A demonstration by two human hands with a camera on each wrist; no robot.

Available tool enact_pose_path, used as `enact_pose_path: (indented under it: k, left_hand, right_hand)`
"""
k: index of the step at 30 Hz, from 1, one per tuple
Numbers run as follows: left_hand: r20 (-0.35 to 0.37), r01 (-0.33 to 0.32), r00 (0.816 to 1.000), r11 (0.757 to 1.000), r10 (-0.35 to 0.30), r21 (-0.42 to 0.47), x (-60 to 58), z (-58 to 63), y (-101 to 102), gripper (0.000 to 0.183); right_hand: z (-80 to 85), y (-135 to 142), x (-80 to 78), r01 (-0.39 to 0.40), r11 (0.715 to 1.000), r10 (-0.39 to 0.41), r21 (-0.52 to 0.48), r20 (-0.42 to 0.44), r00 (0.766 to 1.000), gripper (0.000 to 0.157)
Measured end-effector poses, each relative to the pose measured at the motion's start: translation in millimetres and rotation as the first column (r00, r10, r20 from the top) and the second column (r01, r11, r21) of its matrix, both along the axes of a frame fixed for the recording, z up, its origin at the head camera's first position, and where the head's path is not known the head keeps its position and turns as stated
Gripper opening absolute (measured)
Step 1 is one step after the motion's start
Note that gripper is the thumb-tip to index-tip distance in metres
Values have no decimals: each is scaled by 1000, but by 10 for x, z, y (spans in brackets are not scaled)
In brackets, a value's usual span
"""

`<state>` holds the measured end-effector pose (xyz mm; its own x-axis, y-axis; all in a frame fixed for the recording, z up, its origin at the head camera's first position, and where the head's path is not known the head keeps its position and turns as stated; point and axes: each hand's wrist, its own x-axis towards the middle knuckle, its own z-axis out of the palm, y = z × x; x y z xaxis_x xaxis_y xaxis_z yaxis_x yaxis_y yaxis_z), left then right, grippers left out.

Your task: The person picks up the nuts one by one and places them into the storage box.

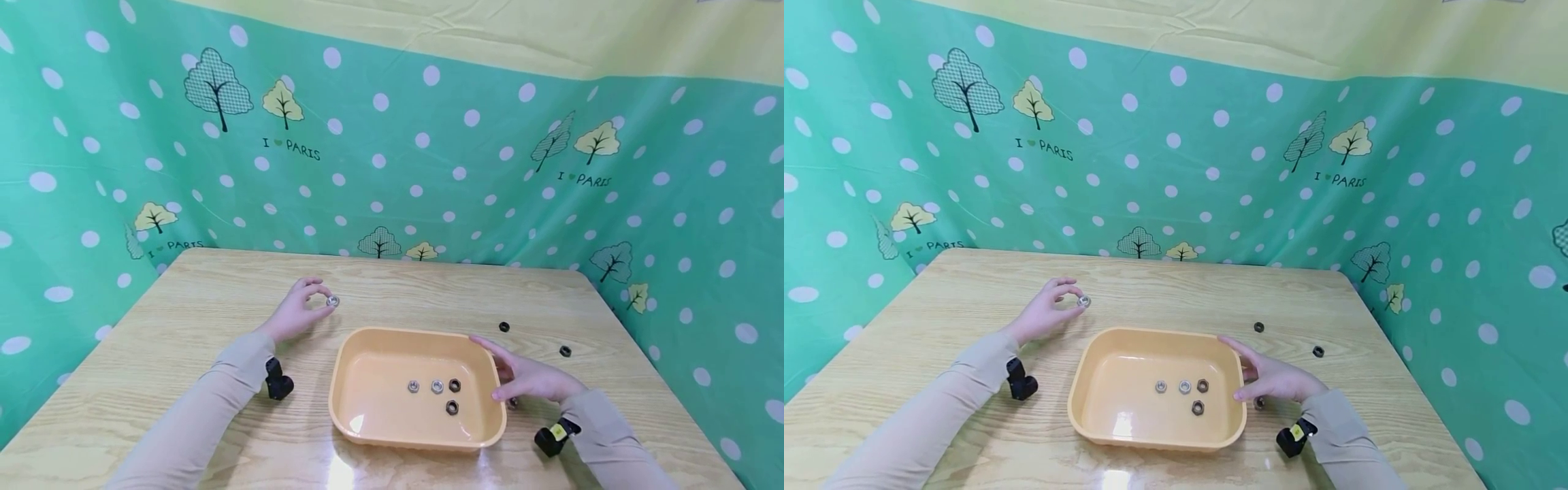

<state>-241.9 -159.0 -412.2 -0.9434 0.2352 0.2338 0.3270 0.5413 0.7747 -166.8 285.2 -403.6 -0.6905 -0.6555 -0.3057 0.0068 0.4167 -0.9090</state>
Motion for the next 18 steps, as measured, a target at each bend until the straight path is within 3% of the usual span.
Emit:
enact_pose_path:
  k: [18]
  left_hand:
    - [-31, 59, 998, 995, -56, 76, 66, 237, 250, 24]
  right_hand:
    - [1, 13, -9, 13, 1000, -13, 13, -13, 1000, 104]
